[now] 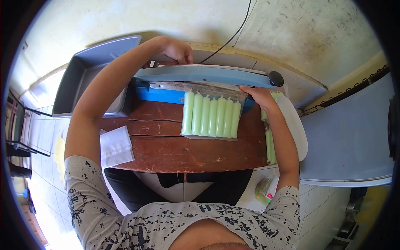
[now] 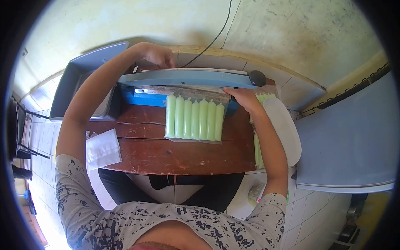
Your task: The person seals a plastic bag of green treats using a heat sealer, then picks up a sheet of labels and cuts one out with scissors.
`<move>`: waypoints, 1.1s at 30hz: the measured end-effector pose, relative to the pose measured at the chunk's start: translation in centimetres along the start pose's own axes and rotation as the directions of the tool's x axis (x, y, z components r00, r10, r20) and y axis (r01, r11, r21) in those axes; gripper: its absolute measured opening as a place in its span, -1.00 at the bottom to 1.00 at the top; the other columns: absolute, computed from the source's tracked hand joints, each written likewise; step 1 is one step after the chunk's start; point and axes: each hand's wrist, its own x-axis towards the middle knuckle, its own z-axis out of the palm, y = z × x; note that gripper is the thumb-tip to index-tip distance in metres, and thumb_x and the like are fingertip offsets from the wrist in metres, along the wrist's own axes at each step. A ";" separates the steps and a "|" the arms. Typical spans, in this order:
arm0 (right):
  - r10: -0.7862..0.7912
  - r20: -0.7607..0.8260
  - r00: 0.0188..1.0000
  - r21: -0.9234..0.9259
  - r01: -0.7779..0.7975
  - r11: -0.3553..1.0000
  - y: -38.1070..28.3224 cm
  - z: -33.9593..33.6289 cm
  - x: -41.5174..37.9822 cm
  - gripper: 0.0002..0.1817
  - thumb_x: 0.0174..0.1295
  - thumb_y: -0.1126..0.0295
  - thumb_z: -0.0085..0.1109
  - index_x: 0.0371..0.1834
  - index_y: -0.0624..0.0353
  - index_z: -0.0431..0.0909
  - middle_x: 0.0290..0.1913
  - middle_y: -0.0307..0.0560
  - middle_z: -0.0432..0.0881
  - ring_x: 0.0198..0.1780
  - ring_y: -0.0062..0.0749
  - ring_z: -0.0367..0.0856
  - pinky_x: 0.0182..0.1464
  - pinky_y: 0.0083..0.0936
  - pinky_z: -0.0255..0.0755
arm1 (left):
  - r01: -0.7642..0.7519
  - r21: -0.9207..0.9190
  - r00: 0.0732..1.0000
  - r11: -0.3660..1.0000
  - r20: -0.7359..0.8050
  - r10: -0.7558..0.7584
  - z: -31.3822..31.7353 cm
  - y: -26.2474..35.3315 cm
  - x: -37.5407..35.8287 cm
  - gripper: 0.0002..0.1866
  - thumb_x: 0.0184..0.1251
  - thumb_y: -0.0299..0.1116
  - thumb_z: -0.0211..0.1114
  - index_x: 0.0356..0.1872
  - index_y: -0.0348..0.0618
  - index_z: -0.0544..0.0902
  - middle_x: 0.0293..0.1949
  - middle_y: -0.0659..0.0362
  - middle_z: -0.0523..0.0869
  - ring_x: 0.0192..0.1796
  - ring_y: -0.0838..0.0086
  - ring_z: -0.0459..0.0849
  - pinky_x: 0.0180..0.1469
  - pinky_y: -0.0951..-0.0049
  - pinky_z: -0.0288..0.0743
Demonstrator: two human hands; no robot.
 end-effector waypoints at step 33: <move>-0.056 -0.006 0.998 -0.015 0.056 0.998 0.3 0.1 0.1 -0.60 0.16 0.33 0.35 0.01 0.31 0.56 -0.11 -0.16 0.63 -0.12 -0.47 0.53 -0.03 -0.50 0.42 | 0.066 -0.125 0.956 0.990 0.292 -0.027 -0.6 -4.3 5.0 -0.81 0.15 -0.38 0.42 -0.30 -0.28 0.70 -0.40 0.17 0.76 -0.45 0.54 0.68 -0.36 0.49 0.59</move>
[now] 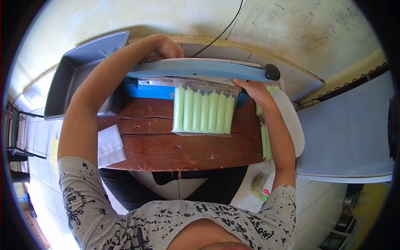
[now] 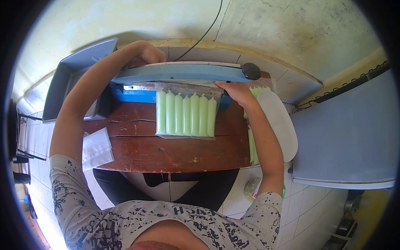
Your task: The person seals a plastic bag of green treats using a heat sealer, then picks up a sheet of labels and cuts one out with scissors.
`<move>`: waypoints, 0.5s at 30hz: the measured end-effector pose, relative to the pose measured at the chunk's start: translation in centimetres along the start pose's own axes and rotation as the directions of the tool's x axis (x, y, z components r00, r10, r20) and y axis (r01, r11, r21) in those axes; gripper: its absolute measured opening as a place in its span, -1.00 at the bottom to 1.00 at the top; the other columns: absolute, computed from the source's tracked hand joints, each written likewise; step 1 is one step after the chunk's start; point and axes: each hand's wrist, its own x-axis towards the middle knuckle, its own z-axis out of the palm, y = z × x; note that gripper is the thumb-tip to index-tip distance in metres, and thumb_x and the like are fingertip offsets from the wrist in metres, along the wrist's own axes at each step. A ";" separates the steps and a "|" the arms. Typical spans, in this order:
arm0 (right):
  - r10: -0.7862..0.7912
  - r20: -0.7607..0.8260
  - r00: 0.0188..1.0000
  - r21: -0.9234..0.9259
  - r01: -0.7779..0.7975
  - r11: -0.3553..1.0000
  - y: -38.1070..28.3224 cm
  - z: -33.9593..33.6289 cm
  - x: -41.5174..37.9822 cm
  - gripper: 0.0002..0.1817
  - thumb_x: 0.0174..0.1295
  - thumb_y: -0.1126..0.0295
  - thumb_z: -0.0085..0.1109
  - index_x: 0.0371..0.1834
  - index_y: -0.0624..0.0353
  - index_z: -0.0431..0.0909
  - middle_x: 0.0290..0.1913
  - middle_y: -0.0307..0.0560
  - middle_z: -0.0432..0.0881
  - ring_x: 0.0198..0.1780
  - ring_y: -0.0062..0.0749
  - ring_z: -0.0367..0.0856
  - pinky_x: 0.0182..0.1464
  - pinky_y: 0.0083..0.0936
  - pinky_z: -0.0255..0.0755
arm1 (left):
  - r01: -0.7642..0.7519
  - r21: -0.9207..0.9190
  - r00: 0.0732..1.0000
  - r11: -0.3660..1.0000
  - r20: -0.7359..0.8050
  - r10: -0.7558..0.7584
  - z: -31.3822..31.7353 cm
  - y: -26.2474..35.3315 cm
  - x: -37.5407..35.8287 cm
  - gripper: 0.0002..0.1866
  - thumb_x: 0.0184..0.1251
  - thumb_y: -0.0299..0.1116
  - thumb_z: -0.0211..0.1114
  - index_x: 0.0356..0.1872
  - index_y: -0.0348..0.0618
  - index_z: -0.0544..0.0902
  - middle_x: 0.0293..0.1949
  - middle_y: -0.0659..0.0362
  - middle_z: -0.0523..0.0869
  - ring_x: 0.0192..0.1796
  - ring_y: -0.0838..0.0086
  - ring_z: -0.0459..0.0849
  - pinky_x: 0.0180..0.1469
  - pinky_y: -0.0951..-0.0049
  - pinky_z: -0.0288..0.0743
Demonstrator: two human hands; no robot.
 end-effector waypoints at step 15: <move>-0.033 -0.023 0.999 0.034 0.033 0.999 0.3 0.2 0.2 -0.60 0.15 0.40 0.33 0.05 0.31 0.53 -0.03 -0.13 0.61 -0.05 -0.45 0.51 0.03 -0.49 0.41 | -0.028 0.108 1.000 0.994 -0.011 0.029 0.4 1.1 -0.4 -0.72 0.16 -0.31 0.43 -0.29 -0.38 0.72 -0.41 0.20 0.76 -0.41 0.59 0.59 -0.32 0.44 0.52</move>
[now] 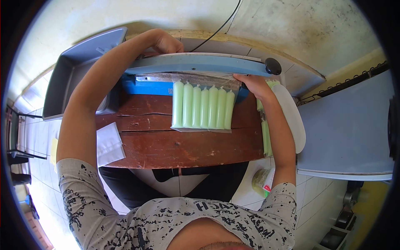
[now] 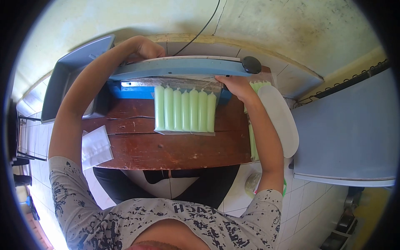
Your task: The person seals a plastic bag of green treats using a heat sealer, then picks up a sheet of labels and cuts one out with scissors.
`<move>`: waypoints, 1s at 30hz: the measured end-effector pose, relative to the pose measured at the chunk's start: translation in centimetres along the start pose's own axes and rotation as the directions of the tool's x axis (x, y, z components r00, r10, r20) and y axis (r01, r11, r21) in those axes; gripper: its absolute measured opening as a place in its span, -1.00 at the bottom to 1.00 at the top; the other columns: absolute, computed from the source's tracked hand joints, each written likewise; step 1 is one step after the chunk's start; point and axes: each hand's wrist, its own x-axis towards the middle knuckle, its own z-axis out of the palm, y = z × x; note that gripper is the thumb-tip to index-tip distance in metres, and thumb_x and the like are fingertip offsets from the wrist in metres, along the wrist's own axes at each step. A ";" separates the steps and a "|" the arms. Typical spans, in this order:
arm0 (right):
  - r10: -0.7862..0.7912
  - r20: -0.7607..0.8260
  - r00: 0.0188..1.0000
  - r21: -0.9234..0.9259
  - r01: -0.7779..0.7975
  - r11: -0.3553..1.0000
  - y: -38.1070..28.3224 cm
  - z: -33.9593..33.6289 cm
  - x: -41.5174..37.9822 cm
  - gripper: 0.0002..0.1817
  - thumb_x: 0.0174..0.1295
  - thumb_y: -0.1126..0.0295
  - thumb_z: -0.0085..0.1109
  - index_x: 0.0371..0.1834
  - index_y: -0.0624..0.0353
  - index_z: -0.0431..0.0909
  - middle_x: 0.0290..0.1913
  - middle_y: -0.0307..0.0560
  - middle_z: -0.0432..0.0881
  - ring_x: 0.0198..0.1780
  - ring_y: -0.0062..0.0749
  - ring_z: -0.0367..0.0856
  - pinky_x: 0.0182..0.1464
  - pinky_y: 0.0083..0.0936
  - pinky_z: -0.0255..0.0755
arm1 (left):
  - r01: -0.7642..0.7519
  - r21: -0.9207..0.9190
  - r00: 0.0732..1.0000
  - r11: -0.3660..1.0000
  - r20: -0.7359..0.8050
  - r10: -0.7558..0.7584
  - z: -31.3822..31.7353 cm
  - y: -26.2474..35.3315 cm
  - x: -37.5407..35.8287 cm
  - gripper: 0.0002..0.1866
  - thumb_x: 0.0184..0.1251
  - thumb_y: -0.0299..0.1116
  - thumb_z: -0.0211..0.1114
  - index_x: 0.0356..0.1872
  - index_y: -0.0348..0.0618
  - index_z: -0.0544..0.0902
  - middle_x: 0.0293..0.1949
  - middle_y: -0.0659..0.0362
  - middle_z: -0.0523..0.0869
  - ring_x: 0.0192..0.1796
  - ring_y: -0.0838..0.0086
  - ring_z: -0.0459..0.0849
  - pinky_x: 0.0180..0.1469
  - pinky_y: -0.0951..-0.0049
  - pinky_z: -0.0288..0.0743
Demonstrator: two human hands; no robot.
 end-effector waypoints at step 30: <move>0.069 0.034 0.997 -0.081 -0.066 0.995 -0.8 -0.8 1.0 -0.64 0.10 0.44 0.41 -0.03 0.28 0.60 -0.07 -0.11 0.66 -0.03 -0.41 0.58 0.10 -0.47 0.45 | -0.034 -0.009 0.997 0.999 -0.071 0.033 -0.2 -1.4 0.3 -0.72 0.11 -0.34 0.44 -0.26 -0.37 0.71 -0.40 0.17 0.76 -0.41 0.56 0.62 -0.33 0.44 0.53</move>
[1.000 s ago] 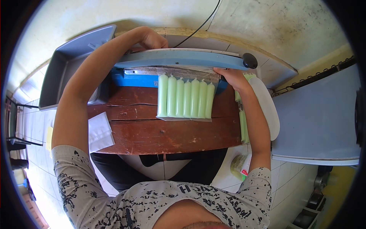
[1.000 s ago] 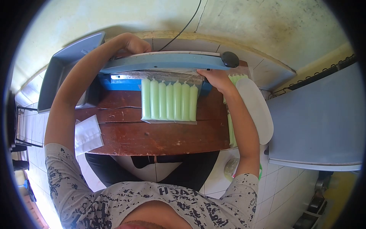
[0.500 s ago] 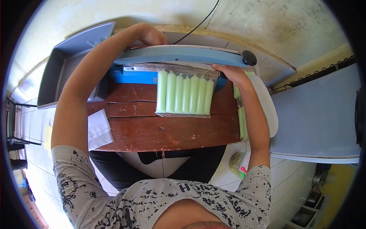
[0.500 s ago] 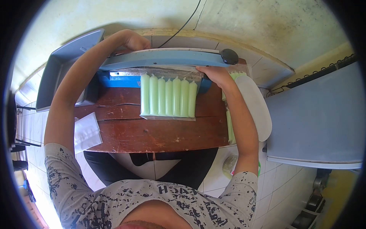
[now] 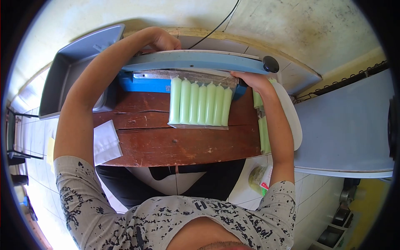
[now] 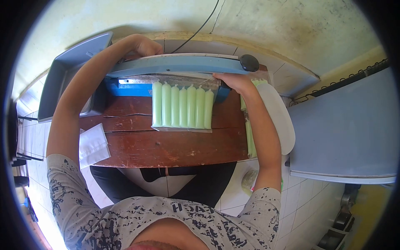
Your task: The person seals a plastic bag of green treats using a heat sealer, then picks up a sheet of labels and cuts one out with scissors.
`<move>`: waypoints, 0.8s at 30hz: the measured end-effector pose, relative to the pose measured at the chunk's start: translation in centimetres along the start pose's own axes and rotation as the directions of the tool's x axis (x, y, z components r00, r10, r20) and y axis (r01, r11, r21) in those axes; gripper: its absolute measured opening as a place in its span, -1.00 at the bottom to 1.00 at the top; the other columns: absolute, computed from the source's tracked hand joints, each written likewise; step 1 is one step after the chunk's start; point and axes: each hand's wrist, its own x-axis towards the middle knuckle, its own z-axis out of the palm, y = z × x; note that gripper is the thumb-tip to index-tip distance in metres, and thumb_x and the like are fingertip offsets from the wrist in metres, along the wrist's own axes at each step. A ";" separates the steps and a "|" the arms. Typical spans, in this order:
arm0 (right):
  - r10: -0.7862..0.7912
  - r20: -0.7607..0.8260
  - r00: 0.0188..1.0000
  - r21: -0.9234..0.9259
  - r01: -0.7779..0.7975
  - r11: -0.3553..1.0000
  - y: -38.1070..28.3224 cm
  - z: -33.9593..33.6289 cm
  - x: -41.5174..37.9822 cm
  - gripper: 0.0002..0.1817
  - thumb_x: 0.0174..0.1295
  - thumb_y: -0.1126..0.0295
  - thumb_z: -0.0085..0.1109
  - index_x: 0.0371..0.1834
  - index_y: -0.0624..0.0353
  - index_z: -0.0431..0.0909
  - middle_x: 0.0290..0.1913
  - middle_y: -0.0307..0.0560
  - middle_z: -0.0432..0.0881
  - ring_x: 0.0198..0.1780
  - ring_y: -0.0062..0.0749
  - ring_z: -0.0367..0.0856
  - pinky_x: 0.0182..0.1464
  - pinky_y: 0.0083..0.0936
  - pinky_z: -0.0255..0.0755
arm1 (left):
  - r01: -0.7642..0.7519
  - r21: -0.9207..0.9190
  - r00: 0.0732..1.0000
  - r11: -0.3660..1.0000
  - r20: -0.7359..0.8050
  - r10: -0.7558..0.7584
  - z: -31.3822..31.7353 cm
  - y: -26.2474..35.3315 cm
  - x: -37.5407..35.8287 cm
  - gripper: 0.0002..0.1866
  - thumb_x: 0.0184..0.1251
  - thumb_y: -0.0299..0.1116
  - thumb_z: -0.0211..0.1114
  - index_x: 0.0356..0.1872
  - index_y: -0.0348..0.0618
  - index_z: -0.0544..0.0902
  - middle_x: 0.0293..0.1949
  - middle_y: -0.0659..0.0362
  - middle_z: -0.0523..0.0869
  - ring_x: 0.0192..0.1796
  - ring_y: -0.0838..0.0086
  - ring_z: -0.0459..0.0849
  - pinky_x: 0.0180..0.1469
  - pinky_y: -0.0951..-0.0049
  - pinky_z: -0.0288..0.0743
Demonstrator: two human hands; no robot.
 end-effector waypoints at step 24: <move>0.030 0.023 0.999 0.056 -0.032 0.998 0.0 -0.3 -0.2 -0.63 0.11 0.48 0.40 -0.01 0.32 0.59 -0.07 -0.10 0.66 -0.05 -0.43 0.60 0.05 -0.49 0.49 | -0.051 -0.048 0.999 0.998 -0.021 0.050 0.9 1.7 0.3 -0.63 0.22 -0.34 0.41 0.02 -0.25 0.62 -0.12 0.20 0.74 -0.12 0.57 0.61 -0.01 0.45 0.48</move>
